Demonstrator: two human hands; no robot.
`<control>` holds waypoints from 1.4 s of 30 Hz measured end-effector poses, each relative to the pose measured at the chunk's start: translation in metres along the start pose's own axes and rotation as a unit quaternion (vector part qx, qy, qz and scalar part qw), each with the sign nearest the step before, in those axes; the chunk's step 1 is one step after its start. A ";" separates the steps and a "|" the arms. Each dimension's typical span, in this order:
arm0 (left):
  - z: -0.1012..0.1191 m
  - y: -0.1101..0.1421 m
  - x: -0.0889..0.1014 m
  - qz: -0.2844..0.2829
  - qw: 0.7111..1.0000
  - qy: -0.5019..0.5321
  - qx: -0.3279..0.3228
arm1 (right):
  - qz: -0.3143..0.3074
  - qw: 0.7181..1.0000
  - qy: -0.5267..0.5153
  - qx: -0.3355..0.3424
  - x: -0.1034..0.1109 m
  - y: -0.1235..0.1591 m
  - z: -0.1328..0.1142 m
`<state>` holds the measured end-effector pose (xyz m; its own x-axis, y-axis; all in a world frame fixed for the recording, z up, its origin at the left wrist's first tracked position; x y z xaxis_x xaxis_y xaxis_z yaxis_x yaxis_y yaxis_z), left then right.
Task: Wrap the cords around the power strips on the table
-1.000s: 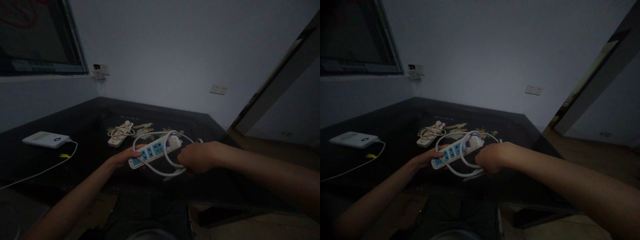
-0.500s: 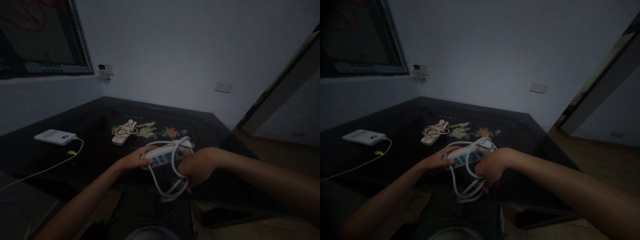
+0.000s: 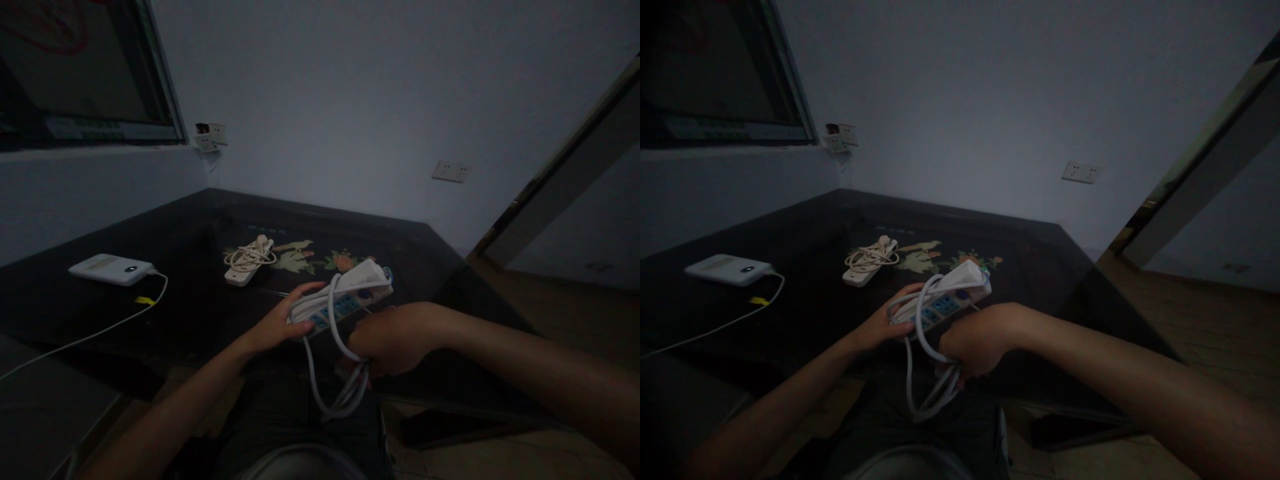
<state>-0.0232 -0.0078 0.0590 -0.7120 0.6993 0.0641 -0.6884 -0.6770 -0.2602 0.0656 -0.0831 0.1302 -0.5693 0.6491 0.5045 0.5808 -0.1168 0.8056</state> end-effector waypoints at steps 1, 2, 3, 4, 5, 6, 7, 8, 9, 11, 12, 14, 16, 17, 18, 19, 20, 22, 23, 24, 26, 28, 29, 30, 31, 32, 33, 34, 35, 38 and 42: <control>0.001 -0.001 -0.004 0.008 0.999 0.035 -0.009 | 0.007 0.999 0.045 -0.016 0.001 -0.001 -0.002; 0.002 -0.002 -0.008 0.013 0.997 0.069 -0.015 | 0.000 0.996 0.082 -0.030 0.001 -0.002 -0.003; 0.003 -0.002 -0.011 0.016 0.995 0.101 -0.017 | -0.015 0.993 0.108 -0.040 -0.001 -0.004 -0.004; 0.005 -0.003 -0.015 0.015 0.991 0.130 -0.017 | -0.018 0.992 0.119 -0.046 -0.001 -0.006 -0.005; 0.006 -0.003 -0.017 0.010 0.988 0.153 -0.015 | -0.027 0.991 0.125 -0.047 -0.002 -0.008 -0.005; 0.008 -0.003 -0.020 0.000 0.985 0.170 -0.011 | -0.038 0.990 0.126 -0.044 -0.003 -0.011 -0.005; 0.010 -0.003 -0.022 -0.015 0.983 0.182 -0.005 | -0.050 0.990 0.125 -0.040 -0.005 -0.014 -0.005; 0.012 -0.004 -0.024 -0.033 0.982 0.188 0.002 | -0.061 0.990 0.121 -0.039 -0.007 -0.018 -0.004; 0.014 -0.004 -0.026 -0.054 0.981 0.186 0.010 | -0.070 0.990 0.115 -0.041 -0.008 -0.023 -0.002; 0.019 -0.007 -0.028 -0.091 0.982 0.163 0.022 | -0.081 0.990 0.105 -0.046 -0.008 -0.031 0.000; 0.021 -0.009 -0.028 -0.102 0.984 0.146 0.024 | -0.086 0.990 0.103 -0.050 -0.008 -0.035 0.000; 0.024 -0.014 -0.026 -0.110 0.987 0.118 0.023 | -0.094 0.989 0.101 -0.054 -0.007 -0.040 0.000; 0.023 -0.017 -0.021 -0.094 0.989 0.113 0.021 | -0.102 0.988 0.101 -0.057 -0.006 -0.041 0.000; 0.021 -0.018 -0.017 -0.078 0.990 0.117 0.024 | -0.101 0.988 0.099 -0.056 -0.005 -0.039 0.001; 0.017 -0.017 -0.013 -0.058 0.990 0.124 0.030 | -0.094 0.990 0.095 -0.054 -0.004 -0.036 0.003; 0.013 -0.015 -0.007 -0.031 0.990 0.130 0.038 | -0.077 0.992 0.090 -0.054 -0.002 -0.032 0.007; 0.009 -0.013 -0.001 -0.001 0.990 0.135 0.043 | -0.053 0.994 0.081 -0.054 0.001 -0.027 0.011; 0.002 -0.006 0.011 0.057 0.987 0.144 0.051 | 0.019 0.997 0.049 -0.055 0.007 -0.013 0.025; 0.000 -0.002 0.016 0.080 0.984 0.148 0.053 | 0.055 0.997 0.026 -0.048 0.009 -0.006 0.032; -0.002 0.001 0.019 0.096 0.982 0.154 0.054 | 0.094 0.995 0.004 -0.036 0.012 0.001 0.039; -0.005 0.004 0.024 0.114 0.978 0.166 0.056 | 0.163 0.986 -0.039 -0.011 0.014 0.014 0.053; -0.006 0.006 0.028 0.126 0.974 0.179 0.050 | 0.229 0.970 -0.078 -0.002 0.015 0.025 0.069; -0.007 0.007 0.030 0.131 0.973 0.185 0.045 | 0.258 0.961 -0.104 -0.001 0.015 0.029 0.078; -0.008 0.007 0.031 0.133 0.972 0.189 0.042 | 0.286 0.949 -0.130 0.002 0.014 0.032 0.086; -0.009 0.007 0.032 0.134 0.971 0.192 0.042 | 0.313 0.937 -0.158 0.003 0.014 0.034 0.094; -0.010 0.008 0.033 0.133 0.972 0.192 0.042 | 0.339 0.922 -0.186 0.004 0.013 0.037 0.102; -0.012 0.008 0.033 0.131 0.972 0.192 0.042 | 0.367 0.905 -0.214 0.006 0.012 0.039 0.110; -0.013 0.008 0.033 0.130 0.972 0.192 0.043 | 0.395 0.886 -0.243 0.008 0.012 0.041 0.118; -0.015 0.009 0.032 0.130 0.971 0.194 0.045 | 0.423 0.864 -0.274 0.012 0.011 0.043 0.125; -0.019 0.012 0.031 0.133 0.968 0.204 0.054 | 0.476 0.791 -0.381 0.055 0.007 0.043 0.142; -0.017 0.016 0.027 0.124 0.968 0.206 0.067 | 0.483 0.678 -0.527 0.169 -0.005 0.034 0.149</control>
<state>-0.0507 0.0038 0.0403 -0.7609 0.5251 -0.3811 -0.5352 -0.8400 -0.0889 0.1750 0.0218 0.1087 0.8013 0.5897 0.1011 0.5879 -0.8074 0.0494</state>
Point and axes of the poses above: each hand's wrist, its own y-axis away from the middle knuckle, its own x-axis out of the back of the hand, z = x × y, the point moved 9 cm from there along -y, towards the middle knuckle, and after that the axes turned 14 degrees about -z, right-handed, at the moved point
